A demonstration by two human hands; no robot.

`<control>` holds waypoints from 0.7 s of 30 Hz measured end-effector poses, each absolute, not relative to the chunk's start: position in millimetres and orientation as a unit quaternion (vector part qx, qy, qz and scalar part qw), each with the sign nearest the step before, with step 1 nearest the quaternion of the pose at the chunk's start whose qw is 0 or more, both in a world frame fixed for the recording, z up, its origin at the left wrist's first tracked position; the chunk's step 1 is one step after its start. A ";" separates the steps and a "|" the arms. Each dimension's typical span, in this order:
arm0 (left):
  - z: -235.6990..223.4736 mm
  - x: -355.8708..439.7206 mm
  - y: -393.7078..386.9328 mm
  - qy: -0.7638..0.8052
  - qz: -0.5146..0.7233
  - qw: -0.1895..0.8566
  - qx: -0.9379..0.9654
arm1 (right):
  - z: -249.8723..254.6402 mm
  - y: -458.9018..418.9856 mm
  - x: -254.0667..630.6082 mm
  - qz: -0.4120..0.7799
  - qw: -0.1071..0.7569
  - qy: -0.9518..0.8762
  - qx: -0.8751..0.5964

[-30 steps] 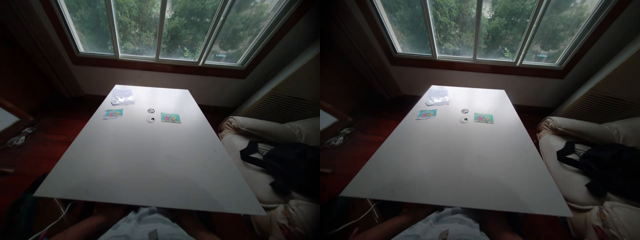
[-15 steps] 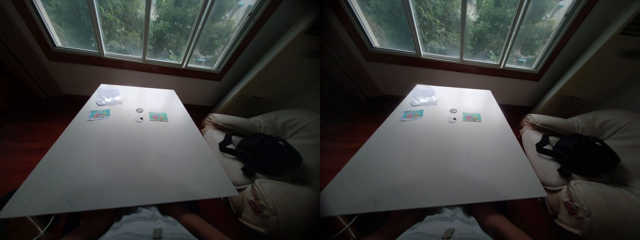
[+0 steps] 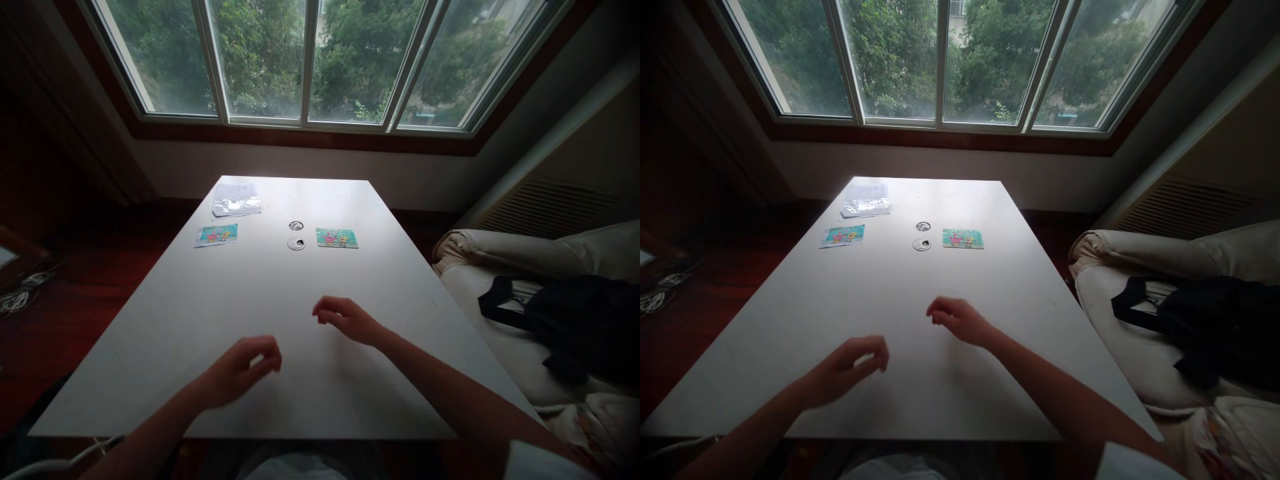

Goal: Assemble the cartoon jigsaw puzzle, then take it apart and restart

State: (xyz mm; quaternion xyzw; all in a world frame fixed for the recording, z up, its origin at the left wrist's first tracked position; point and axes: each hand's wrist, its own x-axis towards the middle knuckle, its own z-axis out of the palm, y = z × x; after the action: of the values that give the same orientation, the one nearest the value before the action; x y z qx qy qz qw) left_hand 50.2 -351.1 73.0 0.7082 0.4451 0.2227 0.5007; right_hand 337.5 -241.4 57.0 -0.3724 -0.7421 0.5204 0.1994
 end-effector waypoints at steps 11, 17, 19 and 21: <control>5.7 88.4 -122.1 0.666 0.279 0.175 0.669 | -5.2 -145.2 269.3 0.429 0.297 -0.774 -0.358; -6.6 98.6 -136.0 0.551 0.203 0.151 0.795 | -9.5 -150.9 274.0 0.430 0.300 -0.781 -0.340; -7.5 99.3 -140.6 0.559 0.205 0.155 0.788 | -2.1 -148.2 274.6 0.431 0.304 -0.779 -0.339; -5.5 99.5 -141.1 0.561 0.208 0.152 0.787 | 16.1 -142.2 280.5 0.432 0.325 -0.767 -0.345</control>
State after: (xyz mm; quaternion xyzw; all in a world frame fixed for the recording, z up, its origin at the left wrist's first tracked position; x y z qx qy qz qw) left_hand 99.5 -141.1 -5.5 0.7870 0.5605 0.2080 0.1524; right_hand 280.5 -142.2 16.1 -0.3452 -0.7675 0.4316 0.3248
